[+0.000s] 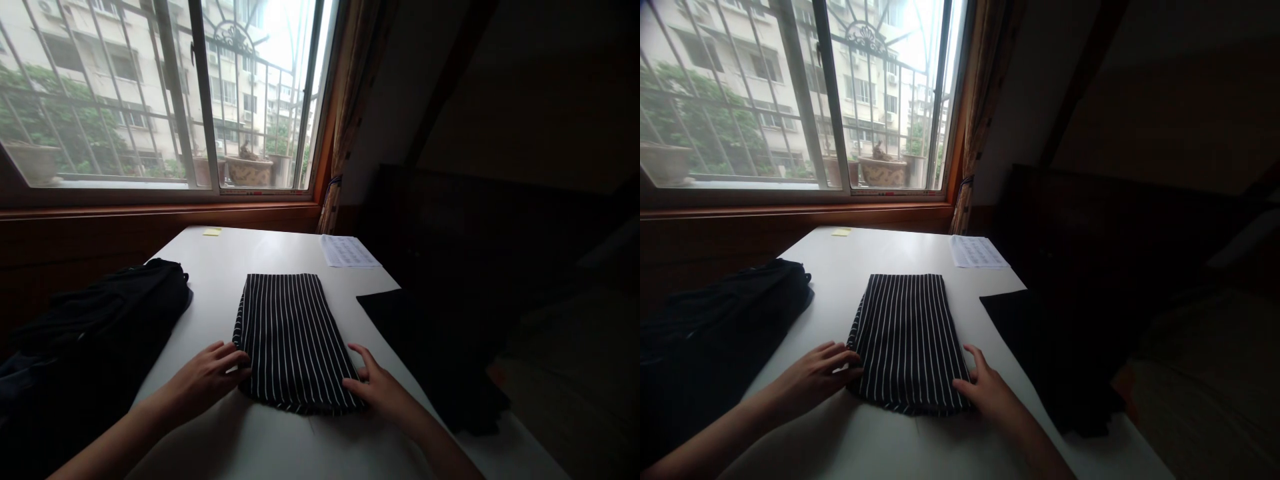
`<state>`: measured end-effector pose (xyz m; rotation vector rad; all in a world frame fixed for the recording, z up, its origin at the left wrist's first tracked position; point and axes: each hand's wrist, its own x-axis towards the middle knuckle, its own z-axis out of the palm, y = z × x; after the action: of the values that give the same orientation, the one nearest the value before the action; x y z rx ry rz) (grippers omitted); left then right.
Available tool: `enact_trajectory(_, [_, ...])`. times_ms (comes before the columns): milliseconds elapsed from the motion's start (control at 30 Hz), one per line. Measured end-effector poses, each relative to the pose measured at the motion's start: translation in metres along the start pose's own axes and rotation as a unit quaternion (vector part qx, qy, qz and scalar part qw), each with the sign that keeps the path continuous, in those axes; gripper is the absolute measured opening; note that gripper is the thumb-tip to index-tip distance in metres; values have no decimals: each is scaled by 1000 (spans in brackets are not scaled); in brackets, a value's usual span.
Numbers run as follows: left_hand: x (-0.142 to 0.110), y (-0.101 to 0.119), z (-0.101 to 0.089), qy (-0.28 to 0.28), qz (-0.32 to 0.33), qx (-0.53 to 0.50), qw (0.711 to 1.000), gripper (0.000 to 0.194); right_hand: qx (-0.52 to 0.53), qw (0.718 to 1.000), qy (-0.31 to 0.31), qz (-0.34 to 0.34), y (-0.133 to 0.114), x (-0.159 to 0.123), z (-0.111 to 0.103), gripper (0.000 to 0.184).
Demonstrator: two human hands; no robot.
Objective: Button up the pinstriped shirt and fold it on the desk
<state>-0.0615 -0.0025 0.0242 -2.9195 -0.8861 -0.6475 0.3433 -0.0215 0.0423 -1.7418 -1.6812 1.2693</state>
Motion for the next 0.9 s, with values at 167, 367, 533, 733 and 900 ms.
enact_trajectory(167, [-2,-1,0,22,-43,-76,996,29,14,1000,-3,11,-6,-12,4,64])
enact_trajectory(367, [-11,-4,2,25,-69,-121,990,31,6,1000,-6,-17,-24,-22,0,41])
enact_trajectory(533, [-13,-7,-14,73,-74,-98,990,31,90,993,-13,-70,-37,-24,-6,32])
enact_trajectory(733, [-22,-14,-31,73,-73,-60,993,31,97,992,-5,-82,-42,-26,-5,25])
enact_trajectory(900, [-25,-7,-21,20,4,-20,1000,25,1,997,-49,-53,-35,-35,0,19])
